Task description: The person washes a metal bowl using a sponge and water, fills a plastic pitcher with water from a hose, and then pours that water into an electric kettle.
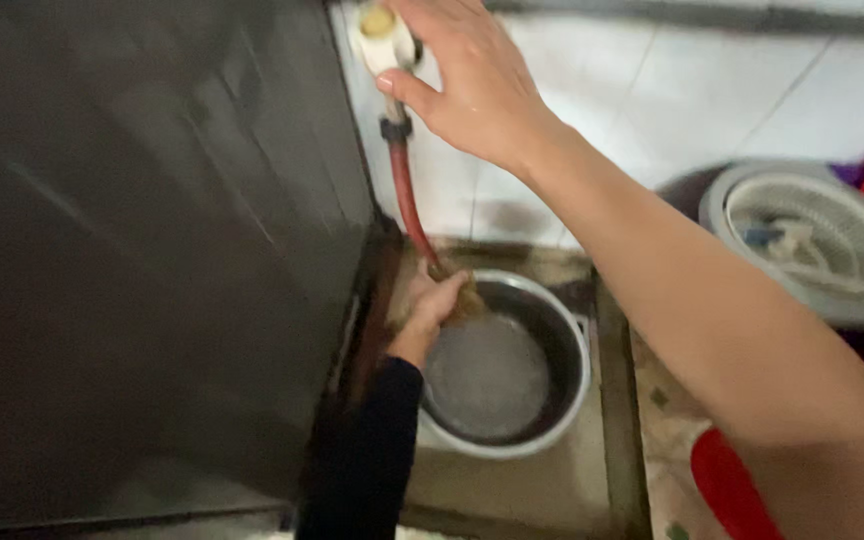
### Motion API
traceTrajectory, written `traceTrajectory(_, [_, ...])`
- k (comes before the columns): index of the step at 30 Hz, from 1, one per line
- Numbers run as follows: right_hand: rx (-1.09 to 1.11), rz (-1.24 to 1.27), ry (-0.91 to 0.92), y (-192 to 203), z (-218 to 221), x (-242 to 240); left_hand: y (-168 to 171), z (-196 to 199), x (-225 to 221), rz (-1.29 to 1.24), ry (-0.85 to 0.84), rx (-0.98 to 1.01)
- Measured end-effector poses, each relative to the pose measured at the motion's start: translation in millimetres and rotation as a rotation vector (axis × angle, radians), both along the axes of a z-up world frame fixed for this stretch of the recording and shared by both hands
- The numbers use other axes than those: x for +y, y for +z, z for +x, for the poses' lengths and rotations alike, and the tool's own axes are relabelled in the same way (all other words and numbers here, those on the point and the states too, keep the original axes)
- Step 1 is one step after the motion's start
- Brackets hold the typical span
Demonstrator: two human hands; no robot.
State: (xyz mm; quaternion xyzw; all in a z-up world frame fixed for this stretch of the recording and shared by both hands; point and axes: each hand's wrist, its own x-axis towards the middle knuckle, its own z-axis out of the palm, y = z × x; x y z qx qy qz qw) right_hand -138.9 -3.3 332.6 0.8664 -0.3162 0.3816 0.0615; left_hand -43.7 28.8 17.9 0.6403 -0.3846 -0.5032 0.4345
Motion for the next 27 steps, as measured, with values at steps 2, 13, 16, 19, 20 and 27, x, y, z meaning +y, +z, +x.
traceTrajectory(2, [-0.15, 0.08, 0.076, -60.4, -24.0, -1.5, -10.7, 0.1, 6.5, -0.011, -0.035, -0.059])
traceTrajectory(13, [-0.061, 1.276, -1.033, -432.5, -180.8, 72.4, -99.7, 9.9, 42.4, -0.064, -0.562, -0.55])
traceTrajectory(16, [-0.226, 1.167, -1.026, -455.2, -187.1, 84.6, -134.1, 10.3, 37.0, -0.181, -0.76, -1.019])
traceTrajectory(19, [-0.535, 1.078, -0.734, -471.6, -191.8, 76.2, -173.8, 18.7, 35.2, -0.032, -0.965, -1.215])
traceTrajectory(20, [-0.556, 1.086, -0.719, -475.8, -193.5, 72.1, -185.2, 16.5, 36.2, 0.069, -1.025, -1.202])
traceTrajectory(27, [-0.32, 1.208, -0.743, -463.6, -180.5, 42.6, -218.0, -64.5, 88.9, -0.191, -1.045, -0.786])
